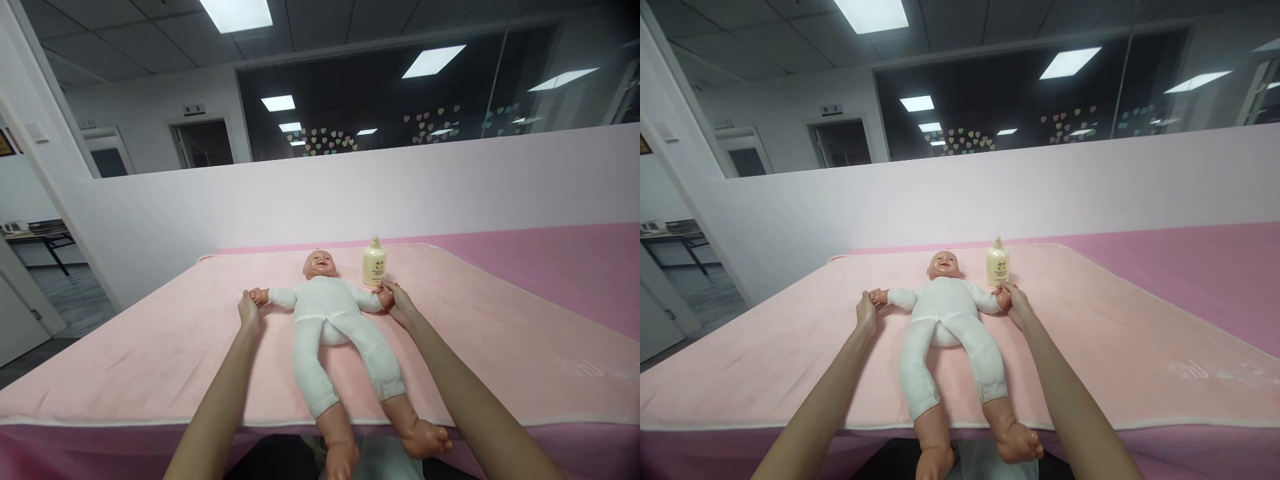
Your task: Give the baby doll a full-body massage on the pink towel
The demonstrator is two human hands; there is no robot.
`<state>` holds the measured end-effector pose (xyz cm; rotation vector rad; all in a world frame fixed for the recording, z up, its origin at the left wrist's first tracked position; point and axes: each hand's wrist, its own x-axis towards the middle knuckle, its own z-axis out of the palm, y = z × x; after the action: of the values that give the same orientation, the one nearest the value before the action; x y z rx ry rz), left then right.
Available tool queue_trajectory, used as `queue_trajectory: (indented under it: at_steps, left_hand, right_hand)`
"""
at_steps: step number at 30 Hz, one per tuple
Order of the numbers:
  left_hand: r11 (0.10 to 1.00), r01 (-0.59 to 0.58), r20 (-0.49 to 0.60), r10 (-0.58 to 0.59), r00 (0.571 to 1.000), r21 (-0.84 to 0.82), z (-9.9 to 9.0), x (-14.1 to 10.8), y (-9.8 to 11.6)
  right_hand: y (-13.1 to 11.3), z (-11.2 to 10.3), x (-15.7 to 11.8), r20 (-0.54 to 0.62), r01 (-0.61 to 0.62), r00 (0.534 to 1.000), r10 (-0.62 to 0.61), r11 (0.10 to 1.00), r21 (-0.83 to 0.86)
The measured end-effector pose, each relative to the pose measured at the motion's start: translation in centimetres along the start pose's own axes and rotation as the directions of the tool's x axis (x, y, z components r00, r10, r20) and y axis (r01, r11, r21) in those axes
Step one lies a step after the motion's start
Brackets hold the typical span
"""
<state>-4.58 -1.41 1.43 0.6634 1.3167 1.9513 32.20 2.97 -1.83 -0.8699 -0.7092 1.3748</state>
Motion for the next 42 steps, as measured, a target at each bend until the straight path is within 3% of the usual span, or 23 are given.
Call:
queue_trajectory:
  at_steps: [8, 31, 42]
  left_hand:
    - [0.983, -0.107, 0.060, 0.099, 0.993, 0.152, -0.06, -0.62, -0.14]
    - [0.992, -0.059, 0.048, 0.054, 0.997, 0.114, -0.03, -0.35, -0.09]
    - [0.993, -0.053, 0.038, 0.050, 0.998, 0.102, -0.05, -0.32, -0.16]
  right_hand:
    - [0.09, -0.28, 0.28, 0.095, 0.016, 0.995, -0.016, 1.000, 0.006]
    - [-0.08, -0.01, -0.18, -0.001, 0.012, 1.000, -0.012, 0.994, 0.104]
    - [0.25, -0.41, 0.40, 0.033, 0.029, 0.999, -0.032, 0.997, 0.076]
